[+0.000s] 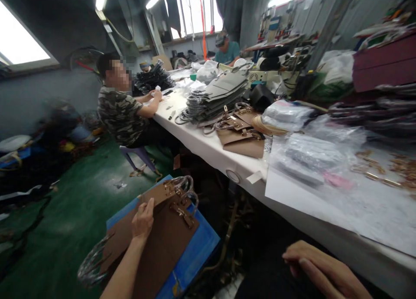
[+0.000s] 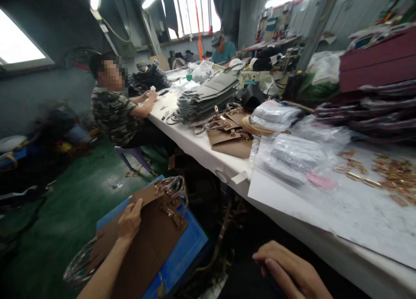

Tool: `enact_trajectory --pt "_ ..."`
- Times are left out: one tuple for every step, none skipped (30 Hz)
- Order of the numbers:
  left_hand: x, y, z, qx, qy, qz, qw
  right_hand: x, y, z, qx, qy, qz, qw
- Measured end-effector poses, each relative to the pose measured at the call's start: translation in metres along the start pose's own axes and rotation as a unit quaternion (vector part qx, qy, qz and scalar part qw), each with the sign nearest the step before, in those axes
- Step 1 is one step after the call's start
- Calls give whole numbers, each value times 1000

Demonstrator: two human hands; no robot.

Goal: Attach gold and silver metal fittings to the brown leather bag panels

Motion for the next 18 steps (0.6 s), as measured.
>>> enact_trajectory --pt "10 7 0 -2 0 8 1000 7 -5 -1 16 -12 5 1000" --pt "17 14 0 -4 0 15 1000 17 -10 -5 36 -21 13 999" --pt "23 19 2 -6 1 22 1000 31 -16 -10 55 -28 26 998" --pt "29 24 4 -5 1 29 1000 48 -23 -17 73 -32 46 996" --pt "33 28 6 0 3 37 999 68 -31 -25 86 -36 70 993" --pt "38 31 7 8 4 45 999 93 -39 -35 95 -41 101 989" --pt "42 33 7 19 6 54 998 120 -47 -46 100 -47 134 985" --pt "47 35 6 32 7 62 998 147 -56 -59 103 -53 160 980" --pt "51 37 4 46 7 70 996 174 -64 -75 116 -55 176 976" --pt "54 38 3 58 6 75 995 199 -72 -94 149 -54 180 971" --pt "57 39 2 69 3 79 994 220 -80 -114 186 -57 169 966" --pt "60 39 0 79 0 82 994 241 -88 -131 210 -60 156 963" --pt "63 39 0 88 -4 83 993 259 -96 -147 233 -65 140 960" --pt "64 39 -1 95 -7 84 992 275 -105 -161 253 -71 122 957" --pt "65 38 -1 102 -9 83 991 290 -113 -172 270 -78 106 954" --pt "66 38 0 109 -11 84 990 303 -121 -182 289 -85 92 949" --pt "66 37 0 116 -11 84 990 314 -128 -189 307 -94 79 944" --pt "66 37 1 122 -11 87 989 325 -135 -194 323 -102 69 938"
Point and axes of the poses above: each hand's wrist, its own y-axis away from the middle knuckle, its own x-axis out of the palm, z = x × y, the point moved 8 cm from there along -y, towards the middle knuckle, and after that the axes turned 11 degrees about -x, right-handed, at the moved point
